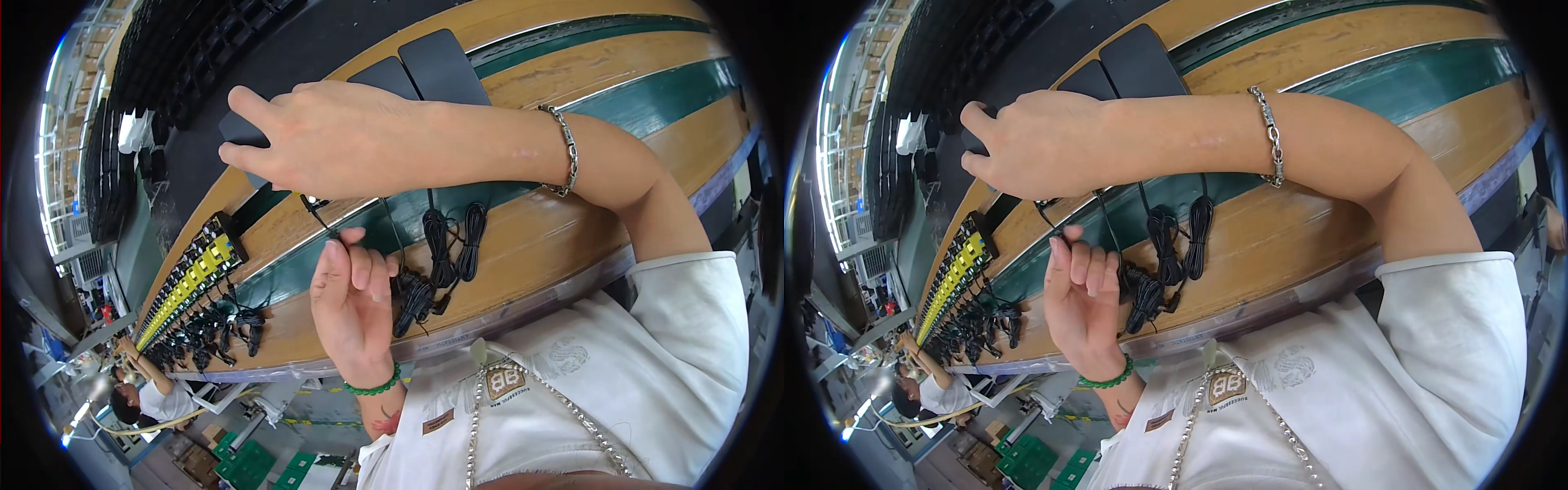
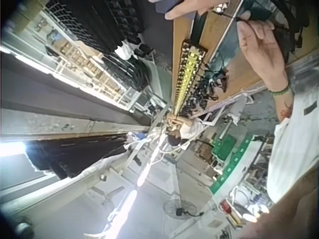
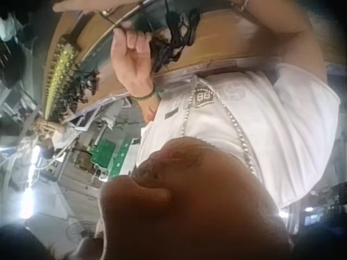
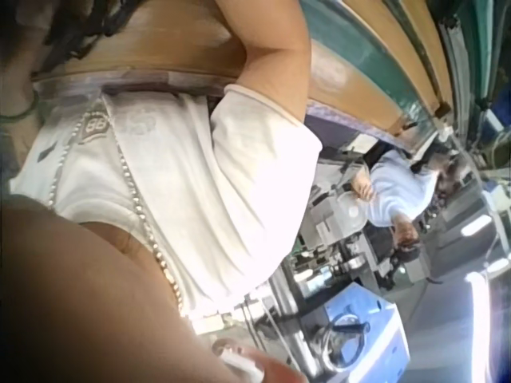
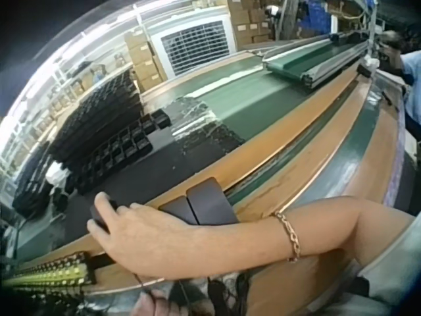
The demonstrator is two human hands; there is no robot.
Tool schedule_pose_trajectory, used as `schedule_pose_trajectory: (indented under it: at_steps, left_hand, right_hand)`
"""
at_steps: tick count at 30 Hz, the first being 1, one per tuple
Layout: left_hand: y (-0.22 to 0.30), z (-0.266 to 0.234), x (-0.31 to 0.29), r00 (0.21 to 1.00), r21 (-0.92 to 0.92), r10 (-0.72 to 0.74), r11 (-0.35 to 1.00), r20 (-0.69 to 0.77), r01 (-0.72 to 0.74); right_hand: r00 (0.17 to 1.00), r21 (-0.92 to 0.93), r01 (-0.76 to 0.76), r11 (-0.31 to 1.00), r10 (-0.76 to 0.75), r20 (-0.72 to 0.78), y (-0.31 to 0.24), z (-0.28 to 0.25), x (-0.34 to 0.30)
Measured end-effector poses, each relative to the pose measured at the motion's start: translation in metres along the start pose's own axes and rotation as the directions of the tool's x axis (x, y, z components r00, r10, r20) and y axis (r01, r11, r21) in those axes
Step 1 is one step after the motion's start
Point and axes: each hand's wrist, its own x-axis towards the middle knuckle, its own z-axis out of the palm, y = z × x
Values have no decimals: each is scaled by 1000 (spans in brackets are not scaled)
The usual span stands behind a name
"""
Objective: Assembling electronic components by attaching housings and cables to circuit boards on a production line.
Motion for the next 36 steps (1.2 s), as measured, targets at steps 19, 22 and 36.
schedule_pose_trajectory:
  at_steps: [19, 22, 36]
  left_hand:
    - [6, 20, 19, 972, 436, 231, 881, -53, -185]
    - [14, 18, 21, 982, 419, 184, 896, -52, -146]
    - [48, 19, 25, 978, 447, -177, 870, -113, 209]
  right_hand:
    - [996, 15, 6, 1000, -5, -84, -1, -1, -2]
    - [997, 15, 17, 1000, -16, -74, -1, 0, -1]
    - [990, -14, -13, 1000, 10, -143, -1, 5, -5]
